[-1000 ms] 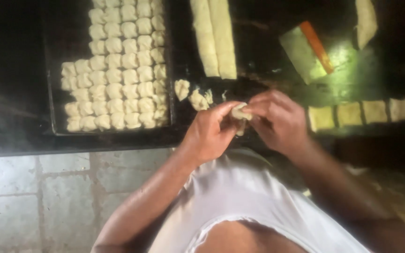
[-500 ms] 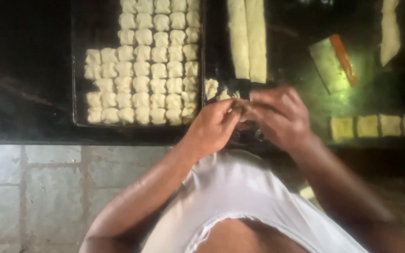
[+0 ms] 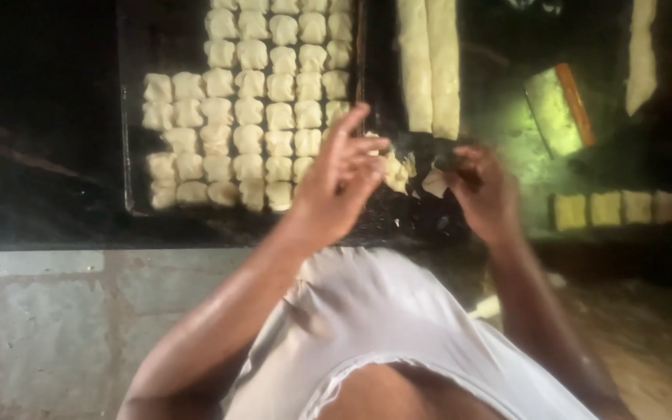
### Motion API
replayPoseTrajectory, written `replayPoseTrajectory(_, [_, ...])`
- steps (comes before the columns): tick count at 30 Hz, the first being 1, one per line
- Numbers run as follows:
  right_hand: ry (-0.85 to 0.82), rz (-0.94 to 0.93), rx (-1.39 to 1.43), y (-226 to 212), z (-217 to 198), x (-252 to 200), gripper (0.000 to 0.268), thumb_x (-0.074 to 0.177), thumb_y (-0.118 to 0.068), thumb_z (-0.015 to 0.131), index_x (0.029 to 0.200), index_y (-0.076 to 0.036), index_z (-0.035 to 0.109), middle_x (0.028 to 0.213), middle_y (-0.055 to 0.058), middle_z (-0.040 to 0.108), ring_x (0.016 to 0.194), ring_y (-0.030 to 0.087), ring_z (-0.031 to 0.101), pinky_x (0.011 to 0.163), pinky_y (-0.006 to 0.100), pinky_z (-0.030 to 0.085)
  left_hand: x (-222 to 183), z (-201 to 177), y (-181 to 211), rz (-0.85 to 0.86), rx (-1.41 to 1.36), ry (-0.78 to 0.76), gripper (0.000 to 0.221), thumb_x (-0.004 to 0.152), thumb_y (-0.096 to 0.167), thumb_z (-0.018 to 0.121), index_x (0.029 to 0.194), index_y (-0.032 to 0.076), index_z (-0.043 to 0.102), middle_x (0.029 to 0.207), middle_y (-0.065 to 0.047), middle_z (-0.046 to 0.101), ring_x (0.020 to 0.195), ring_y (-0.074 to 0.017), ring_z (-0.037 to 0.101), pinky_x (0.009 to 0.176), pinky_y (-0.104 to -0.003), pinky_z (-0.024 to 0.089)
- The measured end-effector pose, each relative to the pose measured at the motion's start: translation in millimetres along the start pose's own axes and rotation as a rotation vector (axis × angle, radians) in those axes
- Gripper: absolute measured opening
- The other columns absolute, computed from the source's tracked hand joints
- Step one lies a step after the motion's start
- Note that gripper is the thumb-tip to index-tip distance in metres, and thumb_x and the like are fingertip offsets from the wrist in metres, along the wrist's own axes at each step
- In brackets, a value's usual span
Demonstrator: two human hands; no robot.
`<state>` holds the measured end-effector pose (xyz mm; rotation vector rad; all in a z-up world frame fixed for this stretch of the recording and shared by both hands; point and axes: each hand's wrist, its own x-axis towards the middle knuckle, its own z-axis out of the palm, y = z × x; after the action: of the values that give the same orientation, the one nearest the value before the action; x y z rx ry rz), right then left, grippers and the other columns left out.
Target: The person is cutting and shaping small pieces of dough into balls and placing them onto a baking tray.
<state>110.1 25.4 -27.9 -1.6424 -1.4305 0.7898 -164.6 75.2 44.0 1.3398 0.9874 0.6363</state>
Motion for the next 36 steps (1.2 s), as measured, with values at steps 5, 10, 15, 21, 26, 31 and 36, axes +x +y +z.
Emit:
replayPoseTrajectory(5, [-0.061, 0.358, -0.605, -39, 1, 0, 0.035, 0.101, -0.023, 0.069, 0.136, -0.018, 0.065, 0.129, 0.003, 0.075, 0.094, 0.020, 0.075, 0.081, 0.036, 0.060, -16, -52, -15, 0.043, -0.010, 0.262, 0.044, 0.104, 0.018, 0.054, 0.147, 0.012, 0.047, 0.126, -0.013, 0.073, 0.106, -0.0234, 0.075, 0.088, -0.038, 0.064])
replayPoseTrajectory(10, [-0.231, 0.366, -0.585, -49, 16, 1, 0.051, 0.087, -0.023, 0.078, 0.135, -0.020, 0.063, 0.133, 0.008, 0.066, 0.104, 0.023, 0.069, 0.086, 0.035, 0.061, -44, -102, -50, 0.223, -0.037, 0.404, 0.032, 0.106, 0.005, 0.057, 0.138, 0.005, 0.058, 0.122, -0.014, 0.074, 0.109, -0.0198, 0.074, 0.091, -0.034, 0.064])
replayPoseTrajectory(15, [-0.338, 0.433, -0.676, -83, 34, 36, 0.043, 0.093, -0.029, 0.076, 0.134, -0.023, 0.068, 0.129, 0.006, 0.075, 0.110, 0.023, 0.074, 0.096, 0.039, 0.062, -78, -147, -60, 0.309, -0.041, 0.556, 0.030, 0.105, -0.003, 0.060, 0.135, 0.000, 0.061, 0.120, -0.013, 0.073, 0.107, -0.0158, 0.071, 0.089, -0.029, 0.061])
replayPoseTrajectory(21, [-0.580, 0.090, -0.392, -169, 165, 94, 0.043, 0.092, -0.020, 0.076, 0.133, -0.018, 0.064, 0.131, 0.007, 0.068, 0.114, 0.023, 0.067, 0.099, 0.039, 0.054, -89, -186, -68, 0.253, 0.109, 0.651, 0.028, 0.098, -0.001, 0.064, 0.126, 0.001, 0.066, 0.115, -0.009, 0.076, 0.095, -0.0131, 0.074, 0.073, -0.026, 0.060])
replayPoseTrajectory(26, [-0.324, -0.509, -0.193, -198, 248, 136, 0.030, 0.105, -0.012, 0.062, 0.134, -0.016, 0.064, 0.120, 0.003, 0.073, 0.115, 0.017, 0.073, 0.108, 0.044, 0.058, -85, -209, -77, 0.364, 0.500, 0.712, 0.027, 0.094, 0.002, 0.072, 0.121, 0.000, 0.068, 0.114, -0.014, 0.074, 0.103, -0.0256, 0.072, 0.085, -0.038, 0.060])
replayPoseTrajectory(31, [-0.223, -0.866, -0.780, -180, 275, 141, 0.056, 0.083, 0.007, 0.062, 0.134, -0.016, 0.069, 0.138, 0.011, 0.068, 0.130, 0.031, 0.060, 0.112, 0.058, 0.034, -48, -223, -87, 0.430, 0.815, 0.741, 0.027, 0.093, 0.005, 0.074, 0.119, 0.001, 0.070, 0.116, -0.015, 0.074, 0.111, -0.0309, 0.066, 0.094, -0.043, 0.057])
replayPoseTrajectory(36, [-0.260, -0.642, -0.527, -187, 203, 125, 0.048, 0.098, 0.013, 0.052, 0.138, -0.009, 0.067, 0.147, 0.015, 0.062, 0.137, 0.032, 0.057, 0.121, 0.052, 0.040, 9, -234, -87, 0.388, 0.984, 0.597, 0.024, 0.096, 0.003, 0.071, 0.119, 0.004, 0.071, 0.124, -0.013, 0.072, 0.119, -0.0294, 0.064, 0.103, -0.042, 0.056])
